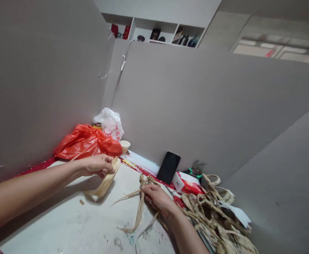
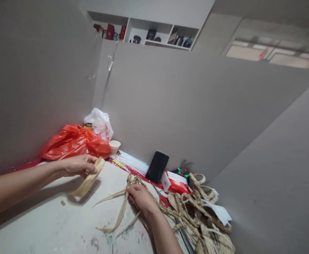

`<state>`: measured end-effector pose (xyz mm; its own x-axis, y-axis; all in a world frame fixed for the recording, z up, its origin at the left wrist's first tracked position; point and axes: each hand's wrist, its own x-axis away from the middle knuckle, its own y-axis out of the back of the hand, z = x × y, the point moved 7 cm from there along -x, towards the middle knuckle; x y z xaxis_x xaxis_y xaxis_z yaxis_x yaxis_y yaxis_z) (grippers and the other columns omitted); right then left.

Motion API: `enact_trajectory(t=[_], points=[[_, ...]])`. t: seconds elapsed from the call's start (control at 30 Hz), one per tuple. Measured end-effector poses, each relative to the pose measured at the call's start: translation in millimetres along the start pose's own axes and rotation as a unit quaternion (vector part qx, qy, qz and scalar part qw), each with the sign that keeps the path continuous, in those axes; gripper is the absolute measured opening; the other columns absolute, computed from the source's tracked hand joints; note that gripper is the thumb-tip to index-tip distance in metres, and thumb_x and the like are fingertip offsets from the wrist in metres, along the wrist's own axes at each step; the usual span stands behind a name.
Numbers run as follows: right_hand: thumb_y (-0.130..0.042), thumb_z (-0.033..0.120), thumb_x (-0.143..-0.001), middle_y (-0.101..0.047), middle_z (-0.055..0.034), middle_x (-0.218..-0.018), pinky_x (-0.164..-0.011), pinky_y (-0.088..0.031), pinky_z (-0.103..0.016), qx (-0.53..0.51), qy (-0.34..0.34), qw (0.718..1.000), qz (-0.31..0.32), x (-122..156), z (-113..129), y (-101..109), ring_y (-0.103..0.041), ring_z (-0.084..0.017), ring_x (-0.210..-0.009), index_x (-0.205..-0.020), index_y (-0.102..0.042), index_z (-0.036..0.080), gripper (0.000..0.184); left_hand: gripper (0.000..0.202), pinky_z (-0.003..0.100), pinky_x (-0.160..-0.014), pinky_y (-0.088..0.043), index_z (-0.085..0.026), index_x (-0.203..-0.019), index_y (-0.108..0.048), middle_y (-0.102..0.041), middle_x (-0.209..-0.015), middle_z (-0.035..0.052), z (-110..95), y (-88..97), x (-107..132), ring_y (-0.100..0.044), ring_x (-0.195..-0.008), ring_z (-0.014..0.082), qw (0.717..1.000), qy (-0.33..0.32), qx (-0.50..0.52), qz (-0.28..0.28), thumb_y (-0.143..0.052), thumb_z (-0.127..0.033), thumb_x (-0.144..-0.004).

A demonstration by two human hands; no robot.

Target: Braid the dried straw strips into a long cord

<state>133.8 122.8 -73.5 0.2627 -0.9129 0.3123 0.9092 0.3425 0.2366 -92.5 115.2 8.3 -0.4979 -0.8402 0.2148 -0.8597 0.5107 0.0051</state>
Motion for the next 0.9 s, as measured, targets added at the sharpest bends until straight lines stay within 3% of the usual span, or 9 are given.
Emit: enact_trajectory(t=[0.07,0.23,0.3,0.43,0.53,0.77,0.9], points=[[-0.059,0.049,-0.070,-0.034,0.0095,-0.036,-0.033,-0.007,-0.023,-0.011,0.004,1.000,0.005,1,2,-1,-0.017,-0.003,-0.029,-0.054,-0.046,0.019,0.037,0.024,0.017,-0.045,-0.031,-0.017,-0.065,-0.048,-0.042,-0.052,-0.0080,7,-13.5,-15,-0.037,-0.045,0.0043,0.999,0.016,0.029,0.017,-0.069,-0.022,-0.055],[-0.059,0.049,-0.070,-0.036,0.0101,-0.037,-0.033,-0.006,-0.023,-0.040,0.003,0.999,0.011,1,4,0,-0.016,-0.003,-0.029,-0.065,-0.058,0.015,0.035,0.029,0.020,-0.046,-0.038,-0.017,-0.072,-0.053,-0.048,-0.053,-0.0063,20,-50.8,-41,-0.044,-0.046,0.0076,0.995,0.048,0.030,0.079,-0.071,-0.027,-0.052],[-0.060,0.049,-0.069,-0.036,0.0103,-0.037,-0.033,-0.007,-0.022,-0.052,0.000,0.999,0.011,1,4,0,-0.016,-0.003,-0.029,-0.065,-0.059,0.015,0.034,0.031,0.022,-0.047,-0.040,-0.016,-0.070,-0.054,-0.050,-0.053,-0.0052,25,-59.5,-48,-0.046,-0.048,0.0086,0.996,0.050,0.024,0.075,-0.072,-0.033,-0.051],[-0.059,0.049,-0.070,-0.035,0.0110,-0.038,-0.033,-0.008,-0.021,-0.072,-0.004,0.997,0.009,2,6,-1,-0.016,-0.003,-0.030,-0.067,-0.058,0.016,0.033,0.030,0.019,-0.043,-0.031,-0.015,-0.064,-0.052,-0.049,-0.049,-0.0053,30,-60.0,-62,-0.041,-0.044,0.0063,1.000,0.011,0.016,-0.016,-0.071,-0.032,-0.049],[-0.057,0.047,-0.072,-0.035,0.0114,-0.037,-0.033,-0.008,-0.021,-0.076,-0.008,0.997,0.002,3,8,-3,-0.015,-0.003,-0.030,-0.070,-0.059,0.016,0.032,0.028,0.019,-0.042,-0.029,-0.016,-0.068,-0.051,-0.049,-0.046,-0.0065,36,-62.2,-69,-0.041,-0.042,0.0069,0.998,0.011,0.025,-0.049,-0.069,-0.027,-0.049],[-0.062,0.036,-0.071,-0.035,0.0084,-0.032,-0.032,-0.005,-0.022,-0.035,-0.008,0.999,-0.033,8,11,7,-0.019,-0.003,-0.026,-0.047,-0.046,0.017,0.035,0.022,0.020,-0.043,-0.031,-0.015,-0.062,-0.052,-0.050,-0.047,-0.0051,37,-60.6,-69,-0.042,-0.042,0.0069,0.998,-0.037,0.012,-0.050,-0.066,-0.030,-0.054],[-0.054,0.042,-0.075,-0.035,0.0083,-0.034,-0.033,-0.008,-0.021,-0.052,0.008,0.995,-0.082,6,12,17,-0.018,-0.003,-0.028,-0.050,-0.042,0.019,0.037,0.023,0.019,-0.039,-0.028,-0.016,-0.066,-0.054,-0.048,-0.044,-0.0066,39,-59.6,-62,-0.040,-0.039,0.0067,0.999,0.005,0.045,-0.019,-0.067,-0.027,-0.051]])
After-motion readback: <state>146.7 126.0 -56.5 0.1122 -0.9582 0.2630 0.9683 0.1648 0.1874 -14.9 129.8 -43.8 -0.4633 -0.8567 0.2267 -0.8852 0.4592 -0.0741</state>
